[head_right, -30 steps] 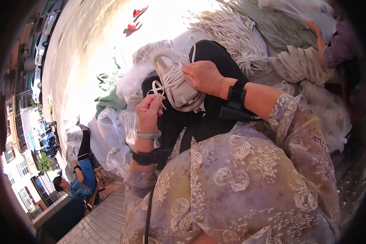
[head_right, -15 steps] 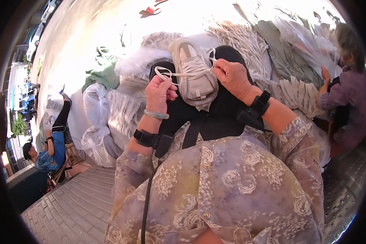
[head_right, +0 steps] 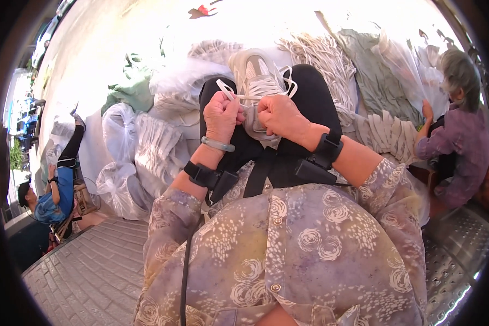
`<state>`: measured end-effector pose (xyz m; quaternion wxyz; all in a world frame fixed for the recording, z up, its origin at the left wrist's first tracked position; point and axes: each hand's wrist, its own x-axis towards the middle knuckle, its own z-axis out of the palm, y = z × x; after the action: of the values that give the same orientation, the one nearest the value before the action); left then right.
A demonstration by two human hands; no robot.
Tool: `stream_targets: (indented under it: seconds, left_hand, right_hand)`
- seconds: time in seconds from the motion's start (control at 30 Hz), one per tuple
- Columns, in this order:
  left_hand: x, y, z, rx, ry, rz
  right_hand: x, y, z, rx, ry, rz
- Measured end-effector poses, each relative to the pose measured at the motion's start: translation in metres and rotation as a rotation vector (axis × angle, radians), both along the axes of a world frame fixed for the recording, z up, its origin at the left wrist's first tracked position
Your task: Lacing shoelaces on a pair of sneakers in an outdoor workshop environment.
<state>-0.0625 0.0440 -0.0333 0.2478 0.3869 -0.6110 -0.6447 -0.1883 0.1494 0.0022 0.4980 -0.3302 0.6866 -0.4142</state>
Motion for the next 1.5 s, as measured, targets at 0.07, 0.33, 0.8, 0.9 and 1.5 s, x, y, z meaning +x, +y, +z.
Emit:
stream_targets:
  seconds: [0.07, 0.33, 0.8, 0.9, 1.5]
  left_hand:
    - [0.0, 0.0, 0.0, -0.004, 0.002, 0.001]
    - [-0.003, 0.003, 0.0, -0.045, 0.014, -0.01]
    - [-0.009, 0.0, 0.001, -0.645, -0.119, -0.019]
    - [-0.007, 0.001, -0.003, -0.662, -0.136, -0.011]
    - [-0.003, -0.007, -0.005, -0.57, -0.143, -0.049]
  right_hand:
    - [-0.001, -0.002, 0.0, 0.025, 0.017, -0.004]
    - [-0.001, -0.003, -0.004, 0.029, 0.068, -0.01]
    - [-0.001, -0.004, -0.008, 0.016, 0.076, 0.003]
    - [-0.001, -0.004, -0.006, 0.025, 0.069, 0.0]
    - [0.002, -0.006, -0.008, 0.039, 0.053, -0.016]
